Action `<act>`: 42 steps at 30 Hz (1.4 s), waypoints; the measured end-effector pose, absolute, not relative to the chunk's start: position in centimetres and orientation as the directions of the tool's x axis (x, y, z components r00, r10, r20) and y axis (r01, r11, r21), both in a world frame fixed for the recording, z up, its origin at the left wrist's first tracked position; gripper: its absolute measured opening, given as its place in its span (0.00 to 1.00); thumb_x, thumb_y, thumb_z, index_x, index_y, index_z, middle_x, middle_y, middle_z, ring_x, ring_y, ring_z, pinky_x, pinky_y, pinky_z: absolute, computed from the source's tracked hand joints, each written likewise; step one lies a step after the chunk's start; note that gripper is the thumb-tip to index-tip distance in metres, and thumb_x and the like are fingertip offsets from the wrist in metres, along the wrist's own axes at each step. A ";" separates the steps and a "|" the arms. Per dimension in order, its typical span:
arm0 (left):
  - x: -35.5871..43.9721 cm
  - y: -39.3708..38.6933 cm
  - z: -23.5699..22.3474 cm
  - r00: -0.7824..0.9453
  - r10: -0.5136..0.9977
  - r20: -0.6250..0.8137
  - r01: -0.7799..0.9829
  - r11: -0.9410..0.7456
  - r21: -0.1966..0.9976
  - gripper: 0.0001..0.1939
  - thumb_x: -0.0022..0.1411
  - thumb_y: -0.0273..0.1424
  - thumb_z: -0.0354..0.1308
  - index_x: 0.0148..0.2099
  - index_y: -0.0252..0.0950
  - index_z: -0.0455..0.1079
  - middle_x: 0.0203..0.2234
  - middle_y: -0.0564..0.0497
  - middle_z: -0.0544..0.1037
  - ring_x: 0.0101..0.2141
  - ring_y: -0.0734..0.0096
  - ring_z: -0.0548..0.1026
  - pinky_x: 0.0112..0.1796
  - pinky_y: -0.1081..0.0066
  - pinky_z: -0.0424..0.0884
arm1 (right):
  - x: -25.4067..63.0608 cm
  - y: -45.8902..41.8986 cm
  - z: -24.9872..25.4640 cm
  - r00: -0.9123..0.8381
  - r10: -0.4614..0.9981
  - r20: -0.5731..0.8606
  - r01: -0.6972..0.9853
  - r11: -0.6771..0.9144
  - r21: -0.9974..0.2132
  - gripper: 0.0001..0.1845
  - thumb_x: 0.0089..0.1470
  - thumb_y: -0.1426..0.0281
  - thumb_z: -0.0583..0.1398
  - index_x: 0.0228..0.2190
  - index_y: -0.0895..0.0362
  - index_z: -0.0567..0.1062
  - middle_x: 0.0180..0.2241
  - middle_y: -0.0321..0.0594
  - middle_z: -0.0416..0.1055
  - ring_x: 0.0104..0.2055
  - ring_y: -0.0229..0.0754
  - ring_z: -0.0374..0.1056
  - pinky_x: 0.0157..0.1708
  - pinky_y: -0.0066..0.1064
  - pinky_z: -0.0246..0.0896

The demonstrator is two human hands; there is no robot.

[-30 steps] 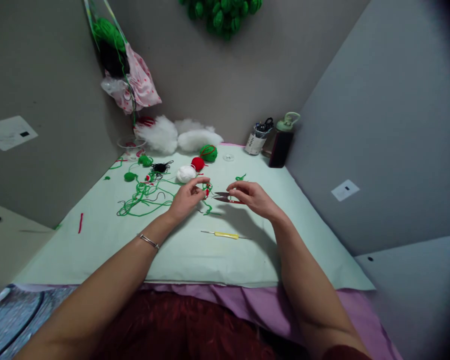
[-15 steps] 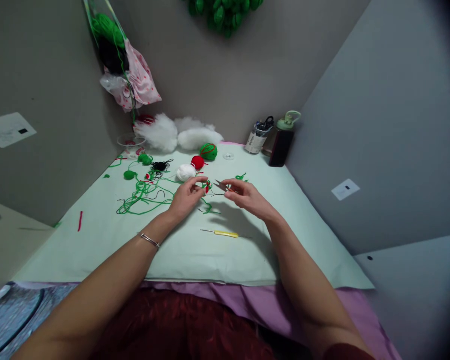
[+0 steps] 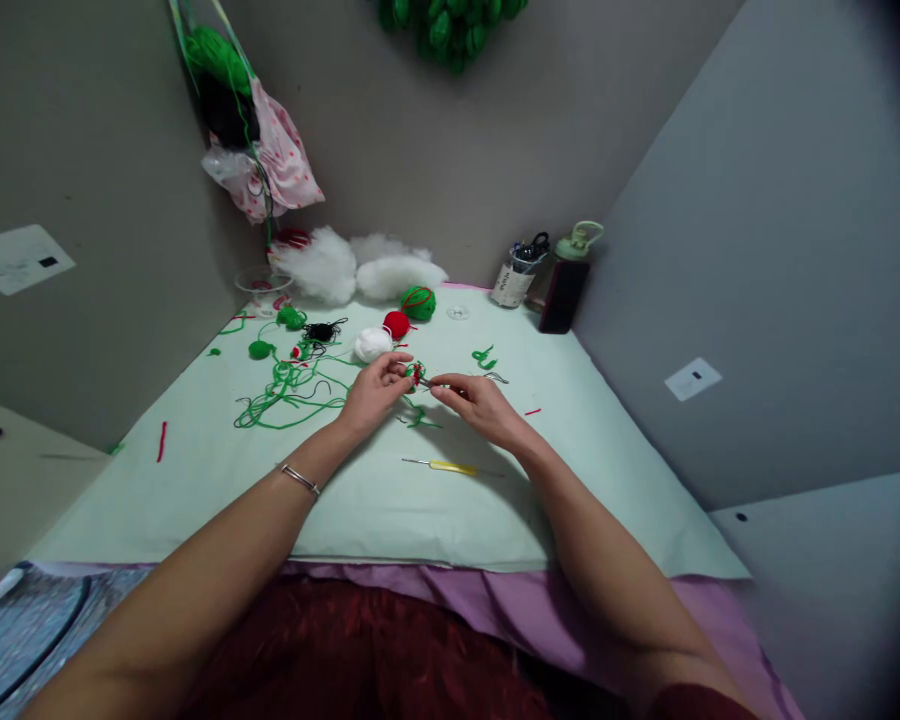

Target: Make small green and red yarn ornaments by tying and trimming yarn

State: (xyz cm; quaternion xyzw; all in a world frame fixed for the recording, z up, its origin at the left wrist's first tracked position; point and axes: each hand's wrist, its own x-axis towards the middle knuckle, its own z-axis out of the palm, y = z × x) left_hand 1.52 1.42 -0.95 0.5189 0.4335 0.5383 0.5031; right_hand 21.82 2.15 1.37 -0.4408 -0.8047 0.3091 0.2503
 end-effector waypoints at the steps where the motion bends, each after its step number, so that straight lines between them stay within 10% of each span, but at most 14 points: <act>1: 1.5 1.4 -0.9 0.050 0.993 0.106 -0.115 -0.100 0.988 0.20 0.53 0.31 0.65 0.49 0.34 0.70 0.33 0.54 0.71 0.33 0.73 0.74 0.41 0.69 0.70 | 21.8 2.2 1.3 -0.481 0.866 0.136 0.563 0.423 -0.710 0.23 0.63 0.52 0.56 0.46 0.56 0.80 0.29 0.38 0.74 0.27 0.37 0.60 0.30 0.29 0.53; 21: 1.4 1.6 -1.4 0.150 0.988 0.044 -0.255 -0.005 0.967 0.20 0.53 0.32 0.69 0.48 0.33 0.72 0.31 0.53 0.75 0.32 0.73 0.76 0.42 0.65 0.76 | 21.1 1.8 1.3 -0.428 0.874 0.232 0.618 0.470 -0.631 0.20 0.63 0.56 0.57 0.47 0.55 0.80 0.27 0.36 0.73 0.26 0.35 0.59 0.30 0.28 0.51; 42: 1.6 1.3 -1.4 0.218 0.971 0.097 -0.275 -0.034 0.961 0.21 0.54 0.31 0.68 0.50 0.33 0.71 0.35 0.51 0.76 0.34 0.71 0.78 0.41 0.66 0.75 | 21.0 2.2 1.8 -0.409 0.903 0.131 0.365 0.293 -0.884 0.18 0.52 0.59 0.64 0.40 0.58 0.81 0.23 0.31 0.62 0.26 0.34 0.52 0.28 0.28 0.47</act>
